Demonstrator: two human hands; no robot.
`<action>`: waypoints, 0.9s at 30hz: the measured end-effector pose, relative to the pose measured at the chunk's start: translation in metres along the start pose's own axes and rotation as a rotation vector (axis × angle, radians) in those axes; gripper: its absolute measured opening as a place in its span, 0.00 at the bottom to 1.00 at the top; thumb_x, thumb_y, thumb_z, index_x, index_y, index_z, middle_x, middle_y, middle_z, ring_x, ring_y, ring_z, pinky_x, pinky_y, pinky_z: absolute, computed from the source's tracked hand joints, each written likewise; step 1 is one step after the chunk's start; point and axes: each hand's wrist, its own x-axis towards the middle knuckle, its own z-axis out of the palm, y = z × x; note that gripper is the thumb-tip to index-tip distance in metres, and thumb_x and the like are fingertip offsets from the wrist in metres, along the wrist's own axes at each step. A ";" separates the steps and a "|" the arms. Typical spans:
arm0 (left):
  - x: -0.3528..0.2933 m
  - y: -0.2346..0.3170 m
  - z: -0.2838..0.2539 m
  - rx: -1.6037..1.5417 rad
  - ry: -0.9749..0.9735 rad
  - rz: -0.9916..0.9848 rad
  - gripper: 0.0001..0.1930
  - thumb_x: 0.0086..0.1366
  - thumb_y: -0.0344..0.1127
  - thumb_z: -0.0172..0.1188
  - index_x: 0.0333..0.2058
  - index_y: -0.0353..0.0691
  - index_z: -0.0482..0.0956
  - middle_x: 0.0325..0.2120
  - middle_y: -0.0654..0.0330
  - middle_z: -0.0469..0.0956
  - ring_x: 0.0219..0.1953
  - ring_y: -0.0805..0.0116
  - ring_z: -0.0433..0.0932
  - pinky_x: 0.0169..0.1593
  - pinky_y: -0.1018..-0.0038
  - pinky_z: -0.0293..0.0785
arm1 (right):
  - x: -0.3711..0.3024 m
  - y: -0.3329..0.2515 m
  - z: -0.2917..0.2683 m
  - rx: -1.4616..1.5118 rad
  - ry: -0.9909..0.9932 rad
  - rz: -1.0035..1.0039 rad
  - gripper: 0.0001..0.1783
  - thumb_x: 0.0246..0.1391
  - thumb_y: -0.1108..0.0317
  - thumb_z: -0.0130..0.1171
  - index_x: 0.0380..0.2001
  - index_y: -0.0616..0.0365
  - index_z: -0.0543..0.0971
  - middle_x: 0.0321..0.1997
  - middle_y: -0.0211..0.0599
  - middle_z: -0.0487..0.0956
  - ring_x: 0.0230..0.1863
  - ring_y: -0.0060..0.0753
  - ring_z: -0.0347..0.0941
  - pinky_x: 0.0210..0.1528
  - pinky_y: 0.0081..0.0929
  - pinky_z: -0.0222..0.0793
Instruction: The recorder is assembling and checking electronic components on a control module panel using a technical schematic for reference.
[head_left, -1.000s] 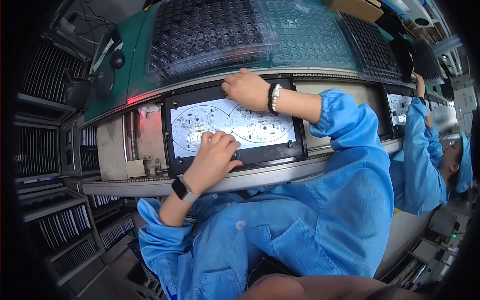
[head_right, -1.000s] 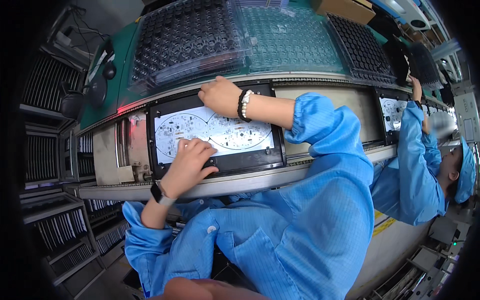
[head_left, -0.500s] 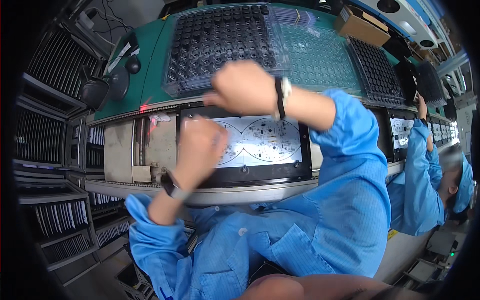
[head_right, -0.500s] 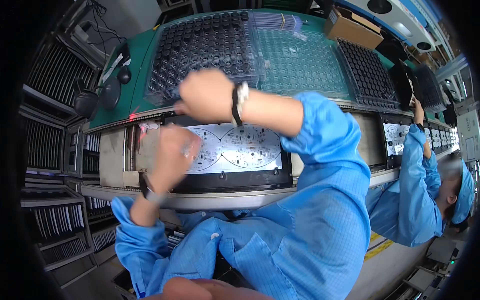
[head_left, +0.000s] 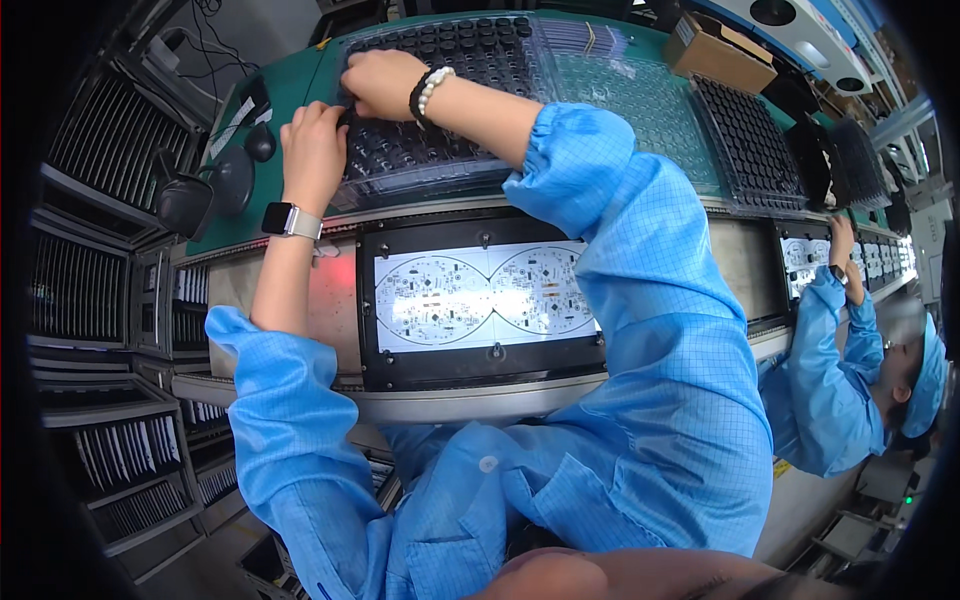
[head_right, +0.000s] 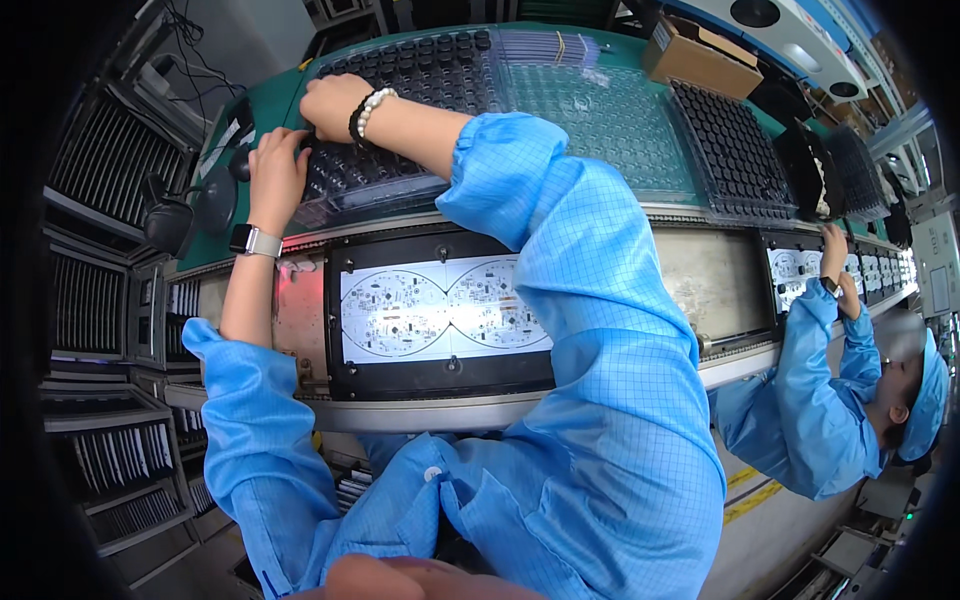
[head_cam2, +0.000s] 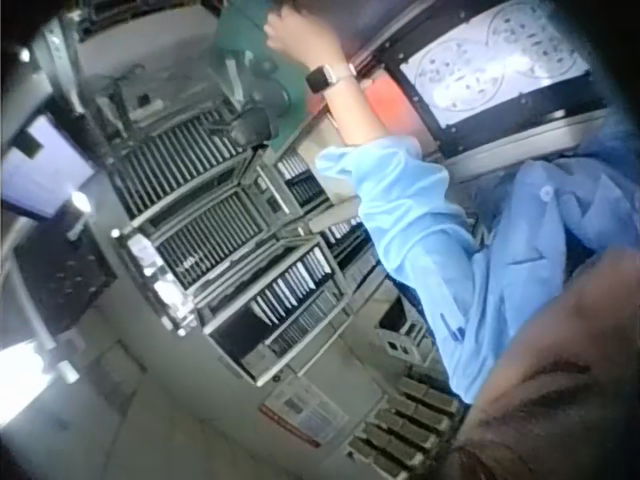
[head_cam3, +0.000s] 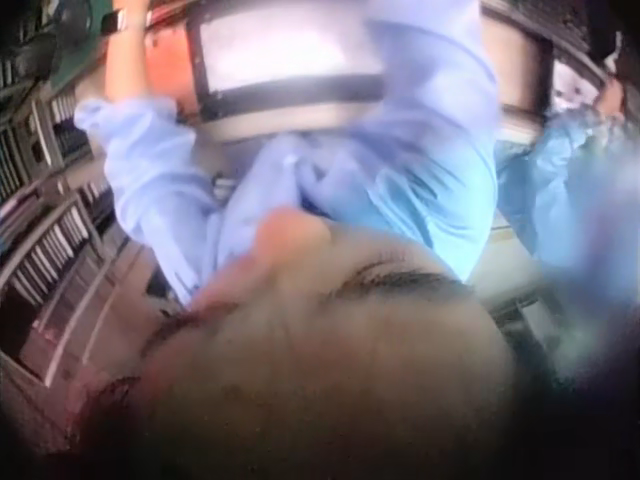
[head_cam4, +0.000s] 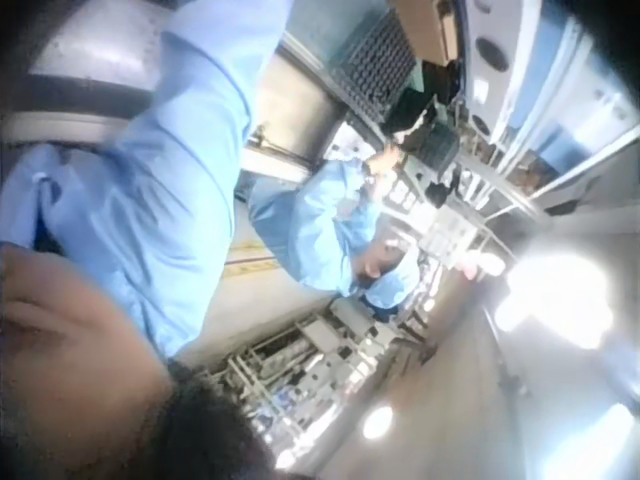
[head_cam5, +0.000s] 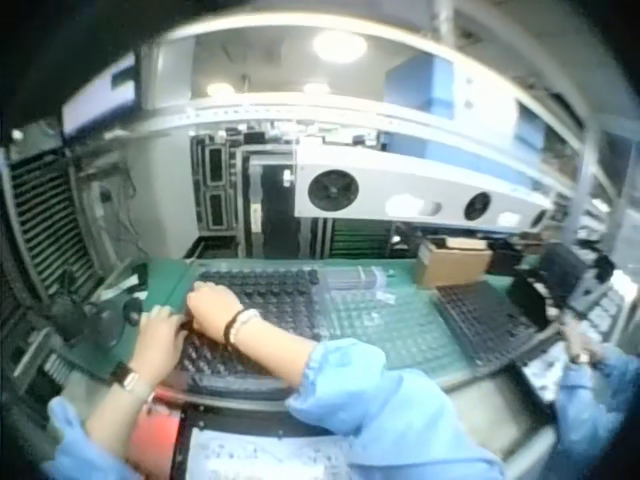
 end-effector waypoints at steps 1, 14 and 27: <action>0.002 -0.001 -0.001 0.018 -0.018 0.012 0.12 0.58 0.30 0.62 0.41 0.38 0.79 0.39 0.58 0.76 0.46 0.58 0.73 0.47 0.62 0.66 | -0.003 0.004 -0.005 0.115 0.043 -0.005 0.15 0.44 0.63 0.68 0.35 0.60 0.83 0.40 0.46 0.80 0.43 0.47 0.79 0.45 0.39 0.76; -0.040 0.014 -0.027 -0.883 0.027 -0.377 0.12 0.65 0.30 0.60 0.46 0.34 0.76 0.35 0.63 0.75 0.35 0.79 0.72 0.43 0.80 0.69 | -0.231 -0.020 -0.110 1.110 -0.310 0.238 0.14 0.57 0.69 0.63 0.47 0.59 0.79 0.44 0.30 0.80 0.41 0.19 0.76 0.47 0.19 0.75; -0.117 0.093 -0.057 -1.563 -0.506 -0.473 0.15 0.68 0.25 0.52 0.53 0.30 0.69 0.46 0.57 0.76 0.45 0.70 0.78 0.52 0.76 0.71 | -0.348 -0.044 -0.069 0.591 -0.274 0.513 0.18 0.48 0.76 0.61 0.45 0.61 0.73 0.40 0.44 0.81 0.42 0.47 0.78 0.45 0.35 0.74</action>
